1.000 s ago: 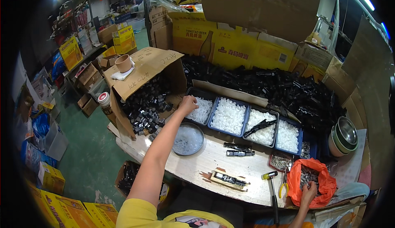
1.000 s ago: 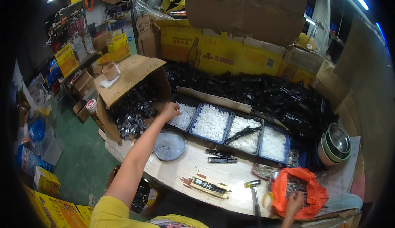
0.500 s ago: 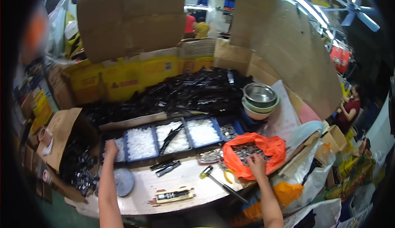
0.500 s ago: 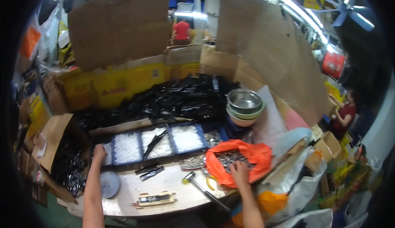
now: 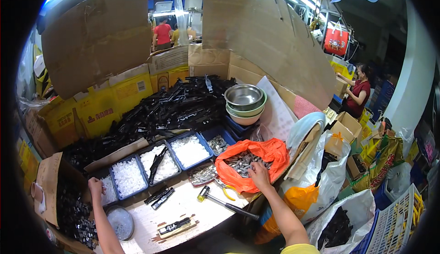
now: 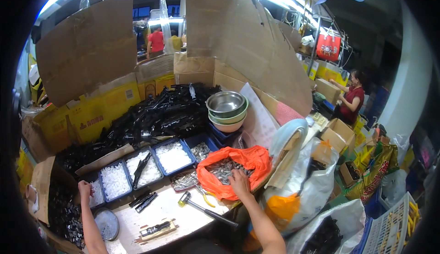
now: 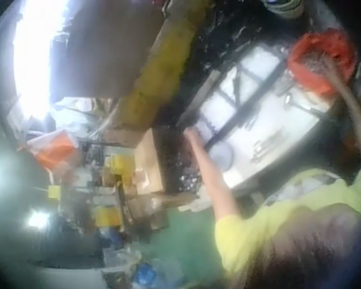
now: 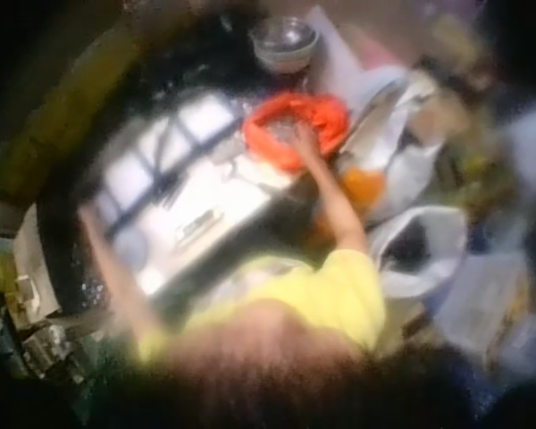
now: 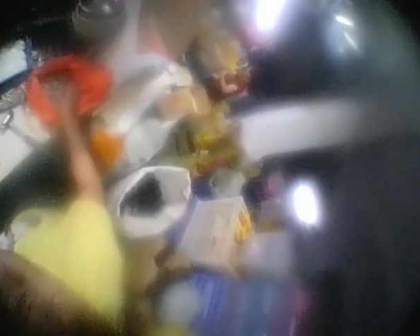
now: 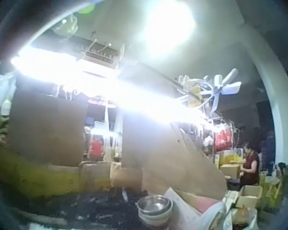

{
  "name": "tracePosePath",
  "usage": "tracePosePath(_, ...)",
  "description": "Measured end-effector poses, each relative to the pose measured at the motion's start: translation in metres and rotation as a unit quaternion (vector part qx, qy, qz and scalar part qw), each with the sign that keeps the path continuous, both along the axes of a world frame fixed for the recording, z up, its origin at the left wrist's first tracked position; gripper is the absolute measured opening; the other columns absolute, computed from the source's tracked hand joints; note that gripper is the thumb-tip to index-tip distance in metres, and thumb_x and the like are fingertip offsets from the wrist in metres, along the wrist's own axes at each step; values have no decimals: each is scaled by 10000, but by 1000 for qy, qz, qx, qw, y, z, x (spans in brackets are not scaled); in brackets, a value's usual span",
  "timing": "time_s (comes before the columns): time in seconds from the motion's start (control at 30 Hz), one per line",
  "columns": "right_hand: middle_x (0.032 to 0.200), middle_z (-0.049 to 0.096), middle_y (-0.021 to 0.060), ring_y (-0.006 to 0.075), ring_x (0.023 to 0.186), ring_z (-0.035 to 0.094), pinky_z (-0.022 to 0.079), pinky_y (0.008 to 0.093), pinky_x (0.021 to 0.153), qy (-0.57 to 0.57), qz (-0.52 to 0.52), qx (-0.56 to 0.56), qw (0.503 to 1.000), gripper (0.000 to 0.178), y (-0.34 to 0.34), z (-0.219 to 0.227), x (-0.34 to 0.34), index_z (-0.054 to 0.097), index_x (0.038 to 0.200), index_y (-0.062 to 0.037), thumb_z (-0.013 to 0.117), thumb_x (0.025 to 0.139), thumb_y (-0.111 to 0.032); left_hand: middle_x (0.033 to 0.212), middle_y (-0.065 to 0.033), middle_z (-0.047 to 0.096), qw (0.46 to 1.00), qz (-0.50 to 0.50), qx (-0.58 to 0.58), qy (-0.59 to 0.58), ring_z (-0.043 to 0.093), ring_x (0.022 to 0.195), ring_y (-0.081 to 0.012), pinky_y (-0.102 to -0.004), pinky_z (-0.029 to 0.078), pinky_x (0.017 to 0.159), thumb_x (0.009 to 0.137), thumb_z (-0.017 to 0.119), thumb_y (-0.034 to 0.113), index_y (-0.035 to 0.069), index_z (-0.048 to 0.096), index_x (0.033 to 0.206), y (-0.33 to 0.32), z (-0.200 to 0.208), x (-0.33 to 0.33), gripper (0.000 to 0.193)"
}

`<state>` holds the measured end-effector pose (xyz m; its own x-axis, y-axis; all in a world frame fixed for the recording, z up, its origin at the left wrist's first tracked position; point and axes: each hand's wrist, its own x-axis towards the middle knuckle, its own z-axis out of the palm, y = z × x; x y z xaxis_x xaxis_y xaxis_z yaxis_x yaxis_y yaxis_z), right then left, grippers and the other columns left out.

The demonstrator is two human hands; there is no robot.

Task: The person assembles small metal padlocks at a cluttered workbench. They insert pins into the lock body, place the assembly into a wooden jig, and strike it with a hammer to secure the components. The person then uses pliers to adjust the shackle and places the finished lock into a container.

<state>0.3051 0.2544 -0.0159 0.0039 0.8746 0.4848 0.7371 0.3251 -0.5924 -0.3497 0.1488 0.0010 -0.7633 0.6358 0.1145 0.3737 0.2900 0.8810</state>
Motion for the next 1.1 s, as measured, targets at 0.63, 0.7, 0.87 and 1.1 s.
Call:
tracePosePath(0.63, 898, 570, 213, 410, 753, 562, 436, 503, 603, -74, 1, 1, 997, 195, -13, 10, -14, 427, 1022, -66, 449, 870, -185, 709, -26, 523, 969, -107, 205, -89, 538, 553, -88, -196, 426, 390, 788, 542, -6, 29, 533, 872, -47, -23, 9, 91)
tracePosePath(0.7, 888, 574, 211, 401, 742, 567, 446, 490, 599, -82, 5, 2, 997, 195, -15, 10, -13, 430, 1015, -58, 460, 865, -179, 713, -3, 516, 964, -99, 231, -86, 516, 552, -65, -181, 402, 392, 799, 557, 14, 36, 544, 912, -57, -13, 34, 116)
tracePosePath(0.87, 850, 592, 186, 367, 751, 576, 409, 464, 651, -98, -8, 2, 995, 201, -16, 8, -10, 465, 1008, -68, 496, 853, -193, 754, 7, 533, 960, -78, 247, -106, 514, 577, -55, -172, 412, 423, 814, 575, 48, 40, 548, 1011, -78, -27, 49, 199)
tracePosePath(1.1, 815, 607, 122, 306, 774, 574, 337, 449, 717, -112, -12, 79, 990, 186, -6, 16, -14, 525, 976, -81, 516, 844, -211, 733, 23, 518, 969, -75, 231, -49, 469, 532, -35, -136, 335, 395, 816, 569, 51, 60, 543, 967, -109, -64, 19, 153)
